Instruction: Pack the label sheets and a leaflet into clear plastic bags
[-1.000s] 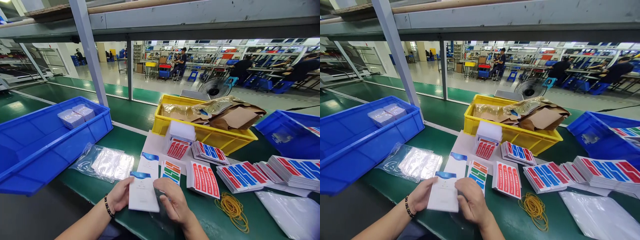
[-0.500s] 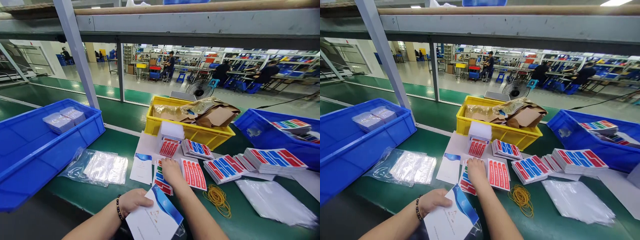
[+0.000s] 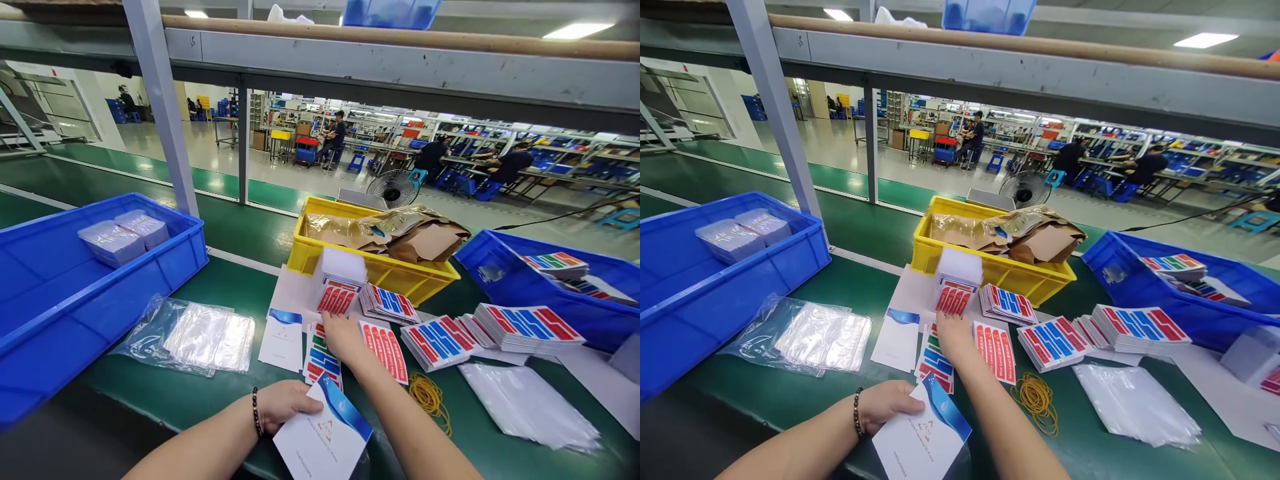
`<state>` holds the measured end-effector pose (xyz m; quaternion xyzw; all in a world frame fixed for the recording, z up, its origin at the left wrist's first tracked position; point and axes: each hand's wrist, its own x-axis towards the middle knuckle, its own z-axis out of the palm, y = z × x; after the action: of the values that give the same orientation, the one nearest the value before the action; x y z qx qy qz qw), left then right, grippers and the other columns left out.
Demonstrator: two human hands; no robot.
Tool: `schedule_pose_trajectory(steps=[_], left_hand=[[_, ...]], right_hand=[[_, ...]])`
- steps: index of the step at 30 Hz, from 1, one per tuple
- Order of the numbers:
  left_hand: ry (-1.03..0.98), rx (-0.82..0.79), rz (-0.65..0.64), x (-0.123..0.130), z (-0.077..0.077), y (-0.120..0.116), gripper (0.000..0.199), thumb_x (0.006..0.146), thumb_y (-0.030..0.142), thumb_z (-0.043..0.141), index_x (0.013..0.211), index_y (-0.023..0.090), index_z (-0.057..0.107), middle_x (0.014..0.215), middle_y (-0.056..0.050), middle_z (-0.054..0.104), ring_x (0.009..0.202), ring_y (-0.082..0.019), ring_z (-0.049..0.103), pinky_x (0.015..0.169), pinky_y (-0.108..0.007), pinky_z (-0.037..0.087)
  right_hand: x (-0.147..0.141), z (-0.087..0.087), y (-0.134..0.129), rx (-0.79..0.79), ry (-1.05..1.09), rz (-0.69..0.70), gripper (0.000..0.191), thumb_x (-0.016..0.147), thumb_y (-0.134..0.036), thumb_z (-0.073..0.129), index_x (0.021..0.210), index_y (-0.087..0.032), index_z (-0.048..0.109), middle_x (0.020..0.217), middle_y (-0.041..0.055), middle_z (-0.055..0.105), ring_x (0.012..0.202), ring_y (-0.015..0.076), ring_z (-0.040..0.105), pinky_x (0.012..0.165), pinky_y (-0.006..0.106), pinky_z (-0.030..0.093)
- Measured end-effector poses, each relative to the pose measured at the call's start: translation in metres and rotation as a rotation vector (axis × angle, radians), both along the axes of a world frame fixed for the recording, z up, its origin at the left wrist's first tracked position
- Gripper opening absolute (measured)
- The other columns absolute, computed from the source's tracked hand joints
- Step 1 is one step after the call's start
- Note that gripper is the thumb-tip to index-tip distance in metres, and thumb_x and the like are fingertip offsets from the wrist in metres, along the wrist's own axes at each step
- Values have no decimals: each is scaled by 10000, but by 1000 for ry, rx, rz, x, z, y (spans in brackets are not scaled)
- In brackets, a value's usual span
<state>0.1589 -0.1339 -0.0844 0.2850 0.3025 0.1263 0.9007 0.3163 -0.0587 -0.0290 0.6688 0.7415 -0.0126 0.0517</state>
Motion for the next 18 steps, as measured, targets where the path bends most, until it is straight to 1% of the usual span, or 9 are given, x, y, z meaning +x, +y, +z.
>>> schedule_pose_trajectory(steps=[2, 5, 7, 9, 10, 12, 14, 15, 18], left_hand=[[-15, -2, 19, 0, -2, 1, 566, 310, 386, 836, 724, 41, 663, 752, -111, 637, 624, -165, 597, 652, -280, 458], [-55, -20, 68, 1, -2, 4, 539, 410, 398, 822, 761, 26, 653, 796, -135, 636, 679, -184, 606, 709, -304, 460], [-92, -54, 133, 2, 0, 6, 569, 511, 472, 772, 847, 31, 643, 874, -150, 632, 757, -207, 614, 775, -335, 455], [-146, -95, 214, 5, 3, 7, 605, 625, 545, 680, 958, 43, 620, 948, -162, 622, 809, -225, 615, 810, -360, 446], [-185, -116, 248, 6, 4, 8, 623, 660, 566, 641, 1002, 46, 605, 966, -167, 617, 817, -232, 616, 813, -365, 445], [-249, -140, 289, 8, 7, 7, 640, 669, 574, 627, 1021, 41, 592, 947, -173, 621, 798, -235, 621, 790, -357, 457], [-254, -108, 282, 8, 8, 7, 615, 643, 522, 676, 984, 17, 594, 908, -182, 627, 767, -231, 626, 756, -331, 472], [-232, -87, 275, 7, 9, 6, 583, 635, 469, 703, 965, 1, 593, 892, -190, 627, 753, -233, 628, 740, -324, 479], [-144, -54, 253, 5, 12, 6, 458, 697, 314, 691, 979, -27, 573, 928, -220, 614, 767, -244, 631, 747, -335, 486]], right_hand=[[11, 13, -4, 60, 119, 14, 180, 796, -93, 472, 964, -81, 536, 946, 120, 592, 896, 232, 549, 795, 374, 386], [38, 37, -15, 204, 330, -16, 194, 898, -202, 356, 1018, -117, 483, 1047, 86, 558, 933, 144, 535, 808, 261, 417], [52, 47, -28, 263, 697, -80, 280, 884, -333, 396, 1055, -124, 471, 1048, 94, 563, 901, 153, 562, 786, 270, 455], [56, 46, -44, 141, 1053, -110, 403, 801, -437, 505, 1053, -123, 492, 1013, 107, 583, 827, 183, 597, 720, 299, 495], [54, 42, -53, 53, 1131, -101, 429, 762, -444, 548, 1041, -121, 513, 999, 110, 592, 808, 195, 605, 697, 307, 505], [43, 27, -69, -41, 1072, -80, 383, 755, -402, 550, 1016, -122, 555, 974, 105, 606, 798, 203, 611, 680, 319, 511], [32, 12, -81, 45, 888, -10, 311, 769, -329, 535, 1004, -131, 587, 935, 86, 617, 810, 190, 605, 698, 312, 506], [31, 5, -85, 149, 803, 29, 275, 798, -315, 506, 983, -134, 599, 914, 80, 617, 781, 173, 601, 674, 296, 503], [45, -6, -92, 617, 535, 108, 234, 868, -271, 430, 883, -139, 623, 888, 74, 605, 786, 144, 575, 700, 277, 475]])
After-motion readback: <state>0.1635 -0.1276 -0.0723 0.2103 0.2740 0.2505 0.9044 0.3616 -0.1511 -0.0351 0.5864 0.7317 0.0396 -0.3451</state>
